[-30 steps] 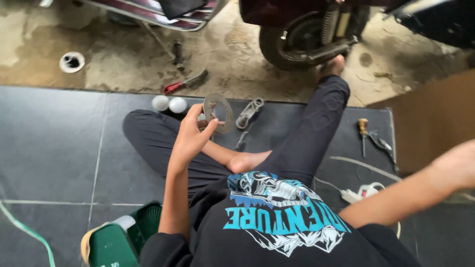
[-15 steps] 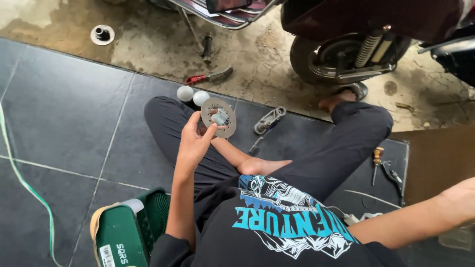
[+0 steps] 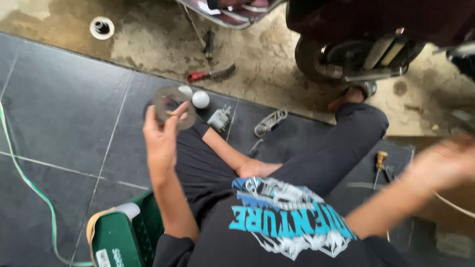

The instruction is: Cleaning debris from the ventilation holes of a motorcycle brake disc using a small metal tool

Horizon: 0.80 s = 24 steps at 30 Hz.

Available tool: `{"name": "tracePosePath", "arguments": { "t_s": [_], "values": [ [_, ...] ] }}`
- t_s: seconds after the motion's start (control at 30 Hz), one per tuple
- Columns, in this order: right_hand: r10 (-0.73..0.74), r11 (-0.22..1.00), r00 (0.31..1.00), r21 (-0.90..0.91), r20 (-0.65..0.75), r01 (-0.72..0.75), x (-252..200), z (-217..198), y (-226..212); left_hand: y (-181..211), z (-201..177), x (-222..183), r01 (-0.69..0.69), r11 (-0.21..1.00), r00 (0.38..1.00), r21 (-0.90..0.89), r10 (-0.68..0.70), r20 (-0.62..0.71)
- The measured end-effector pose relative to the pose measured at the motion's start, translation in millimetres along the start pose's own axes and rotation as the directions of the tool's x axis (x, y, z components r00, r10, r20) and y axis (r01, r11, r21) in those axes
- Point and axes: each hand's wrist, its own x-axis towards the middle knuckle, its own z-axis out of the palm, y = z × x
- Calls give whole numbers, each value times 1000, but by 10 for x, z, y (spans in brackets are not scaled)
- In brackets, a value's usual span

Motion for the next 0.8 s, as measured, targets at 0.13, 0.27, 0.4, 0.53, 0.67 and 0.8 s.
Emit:
{"name": "tracePosePath", "arguments": {
  "t_s": [0.13,0.27,0.4,0.53,0.67,0.8],
  "values": [
    [304,950,934,18,189,-313,-1131,1665,-24,-357,367,-59,103,957,993,-272,-83,82],
    [626,779,727,-275,283,-564,-2037,2862,-108,-594,709,-194,173,889,985,-425,-166,54],
    [677,732,630,-263,380,-628,-2560,3049,-34,-493,912,-266,234,856,972,-461,-223,79],
    [681,728,563,-353,468,-588,-2762,3083,-61,-565,911,-317,357,812,934,-462,-298,199],
    [676,737,579,-418,455,-532,-2791,3058,-90,-753,858,-315,496,789,865,-363,-414,283],
    [715,698,557,-465,423,-544,-2776,2911,-18,-927,915,-264,512,749,855,-420,-397,334]
  ]
}}
